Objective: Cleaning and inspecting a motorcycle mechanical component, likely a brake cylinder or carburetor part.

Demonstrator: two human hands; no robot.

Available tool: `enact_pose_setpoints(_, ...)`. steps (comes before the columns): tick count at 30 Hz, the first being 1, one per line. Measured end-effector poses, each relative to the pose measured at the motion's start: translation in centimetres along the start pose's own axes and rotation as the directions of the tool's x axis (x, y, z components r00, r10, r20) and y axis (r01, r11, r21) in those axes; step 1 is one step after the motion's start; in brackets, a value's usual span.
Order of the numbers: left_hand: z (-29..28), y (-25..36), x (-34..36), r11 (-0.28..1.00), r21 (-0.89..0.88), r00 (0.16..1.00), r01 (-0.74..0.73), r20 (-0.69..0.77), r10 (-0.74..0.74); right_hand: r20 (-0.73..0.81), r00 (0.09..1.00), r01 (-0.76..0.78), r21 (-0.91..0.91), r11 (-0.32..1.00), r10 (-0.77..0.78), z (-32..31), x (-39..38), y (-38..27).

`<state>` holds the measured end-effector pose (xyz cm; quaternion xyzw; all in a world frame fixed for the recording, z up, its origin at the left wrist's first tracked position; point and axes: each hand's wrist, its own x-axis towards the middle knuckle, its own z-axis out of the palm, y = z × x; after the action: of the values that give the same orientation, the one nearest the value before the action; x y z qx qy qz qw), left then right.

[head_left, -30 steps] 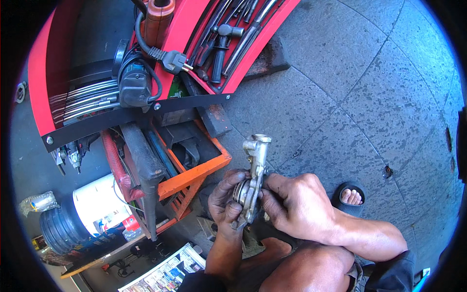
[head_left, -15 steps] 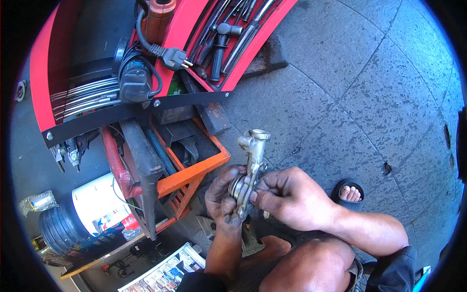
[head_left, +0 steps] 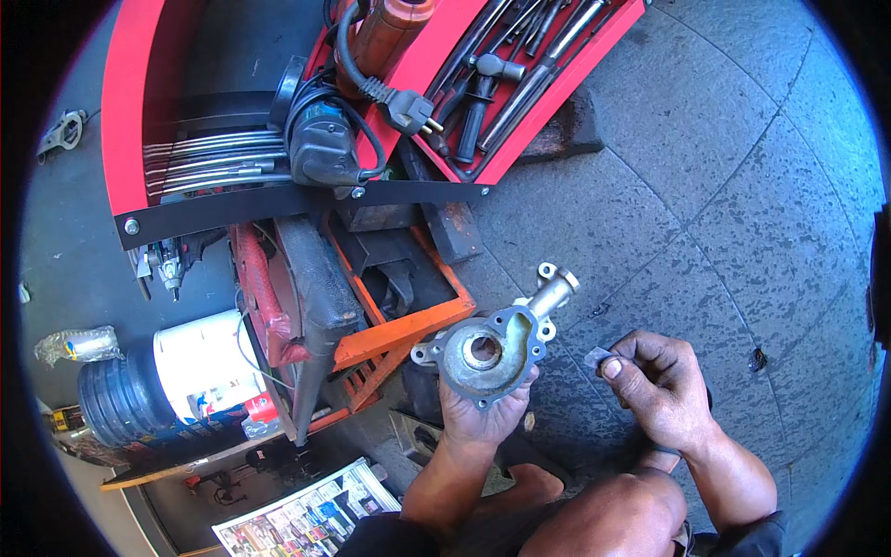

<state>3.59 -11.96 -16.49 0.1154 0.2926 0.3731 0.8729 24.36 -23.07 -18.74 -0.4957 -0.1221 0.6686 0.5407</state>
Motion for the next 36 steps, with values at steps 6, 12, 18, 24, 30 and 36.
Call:
enact_pose_setpoints(6,1.6,-0.6,-0.5,0.998,0.054,0.996,0.009,-0.086,-0.004,-0.083,0.975,0.202,-0.072,0.977,-0.208,0.1,0.3,0.6)
enact_pose_setpoints(12,1.2,-0.4,-0.6,0.997,0.046,0.998,0.056,0.001,-0.056,0.026,0.801,0.578,-0.294,0.761,-0.598,0.3,1.4,0.2)
enact_pose_setpoints(18,0.1,-0.4,0.4,0.946,0.31,0.995,-0.095,0.068,0.078,0.136,0.853,0.521,-0.184,0.833,-0.503,0.3,0.6,0.0)
enact_pose_setpoints(24,0.5,-1.6,0.3,0.835,0.512,0.958,-0.204,-0.071,0.277,0.108,0.873,0.487,-0.21,0.848,-0.475,0.4,0.9,1.6)
enact_pose_setpoints(30,0.9,-3.2,0.8,0.761,0.574,0.94,-0.303,0.047,0.339,0.107,0.901,0.433,-0.229,0.872,-0.42,0.8,1.2,3.2)
enact_pose_setpoints(36,0.3,-3.1,1.2,0.823,0.49,0.948,-0.287,0.27,0.169,0.157,0.879,0.477,-0.241,0.845,-0.451,1.1,1.5,3.6)
